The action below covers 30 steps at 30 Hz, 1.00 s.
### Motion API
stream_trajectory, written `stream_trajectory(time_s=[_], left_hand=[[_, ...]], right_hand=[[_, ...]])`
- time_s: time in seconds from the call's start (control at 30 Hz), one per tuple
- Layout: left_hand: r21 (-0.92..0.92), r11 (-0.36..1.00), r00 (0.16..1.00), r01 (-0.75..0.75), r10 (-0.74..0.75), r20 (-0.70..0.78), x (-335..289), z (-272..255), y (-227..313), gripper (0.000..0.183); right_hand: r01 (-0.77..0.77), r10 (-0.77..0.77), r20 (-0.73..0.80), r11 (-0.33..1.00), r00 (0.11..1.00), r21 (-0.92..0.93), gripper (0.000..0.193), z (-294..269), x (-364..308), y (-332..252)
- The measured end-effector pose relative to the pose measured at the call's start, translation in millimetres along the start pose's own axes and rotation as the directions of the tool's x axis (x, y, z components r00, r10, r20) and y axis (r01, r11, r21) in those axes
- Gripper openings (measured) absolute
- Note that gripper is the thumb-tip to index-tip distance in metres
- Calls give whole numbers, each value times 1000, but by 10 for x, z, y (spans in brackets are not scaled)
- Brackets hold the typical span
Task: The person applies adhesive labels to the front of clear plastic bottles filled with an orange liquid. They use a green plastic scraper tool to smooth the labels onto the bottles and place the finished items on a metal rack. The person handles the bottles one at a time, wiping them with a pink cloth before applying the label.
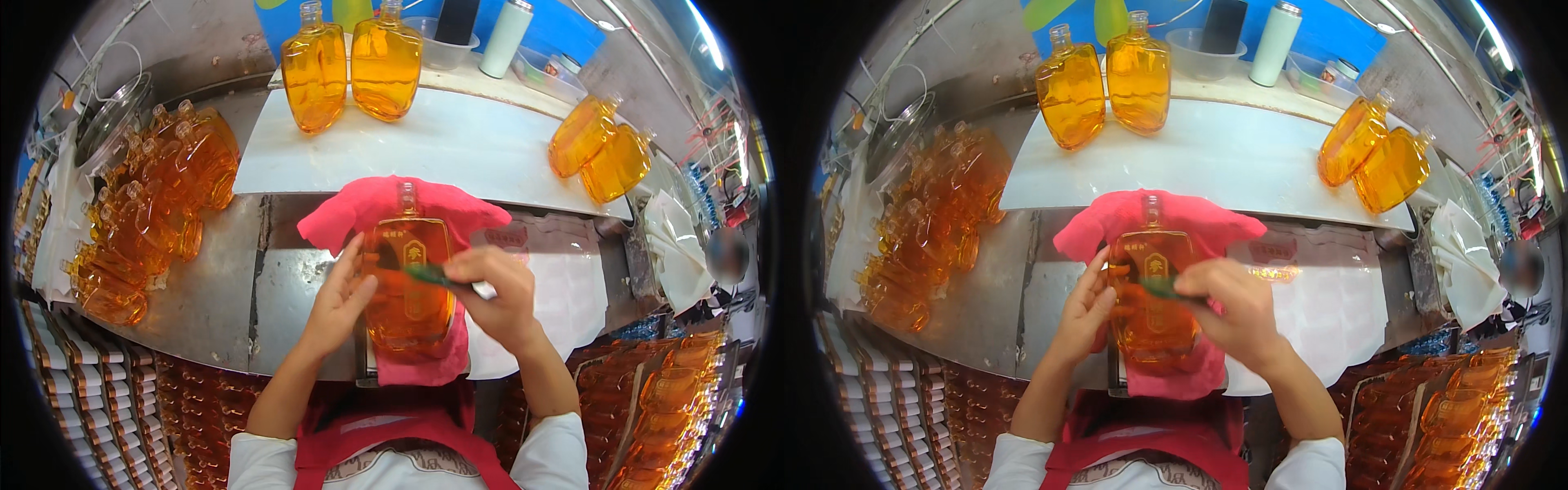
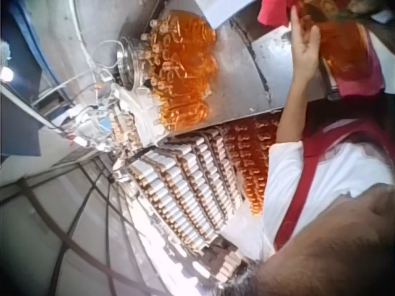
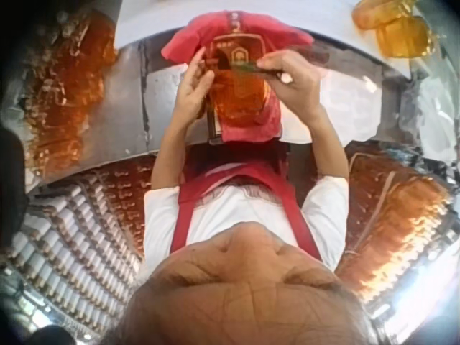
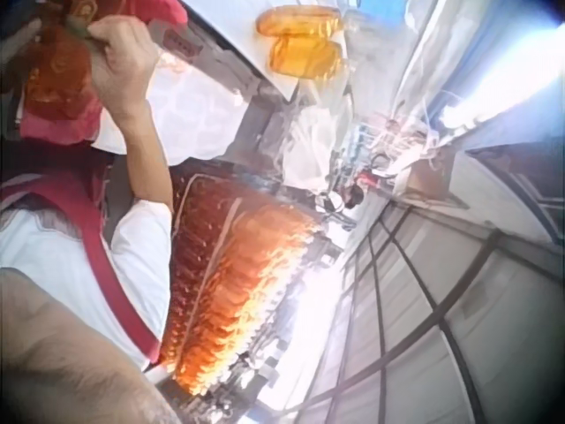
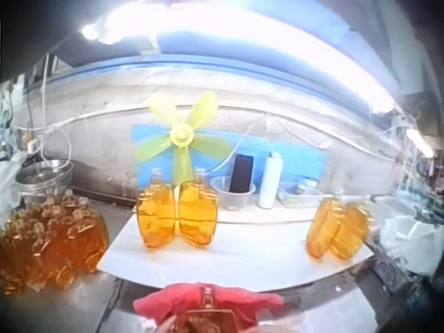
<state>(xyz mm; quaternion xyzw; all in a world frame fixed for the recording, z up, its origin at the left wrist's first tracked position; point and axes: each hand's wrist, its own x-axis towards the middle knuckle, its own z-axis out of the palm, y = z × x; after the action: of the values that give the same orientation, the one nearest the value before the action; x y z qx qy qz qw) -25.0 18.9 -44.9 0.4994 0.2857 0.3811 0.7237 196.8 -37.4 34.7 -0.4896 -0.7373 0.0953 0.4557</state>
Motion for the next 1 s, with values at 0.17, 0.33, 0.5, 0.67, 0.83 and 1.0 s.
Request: stream_trajectory(time_s=[0.17,0.33,0.5,0.67,0.83,1.0], left_hand=[[-176,981,997,77,-80,-6,58,86,11,58],[-233,968,995,96,-101,-10,80,127,-3,64],[-111,986,976,-126,143,162,-78,202,97,66],[2,982,803,-188,153,576,-218,300,349,62],[177,914,839,-366,241,487,-19,367,575,63],[451,817,856,-361,482,-189,641,-135,747,69]], right_hand=[[128,-130,194,992,972,22,24,-2,-468,-259],[-459,429,163,840,888,289,23,-338,-700,-375],[-493,524,16,791,852,361,30,-623,-345,-178],[164,-120,276,976,954,-142,28,-806,60,-600],[21,-1,99,980,995,-198,12,-978,111,-509],[-281,168,-289,866,942,-413,9,-1424,694,-240]])
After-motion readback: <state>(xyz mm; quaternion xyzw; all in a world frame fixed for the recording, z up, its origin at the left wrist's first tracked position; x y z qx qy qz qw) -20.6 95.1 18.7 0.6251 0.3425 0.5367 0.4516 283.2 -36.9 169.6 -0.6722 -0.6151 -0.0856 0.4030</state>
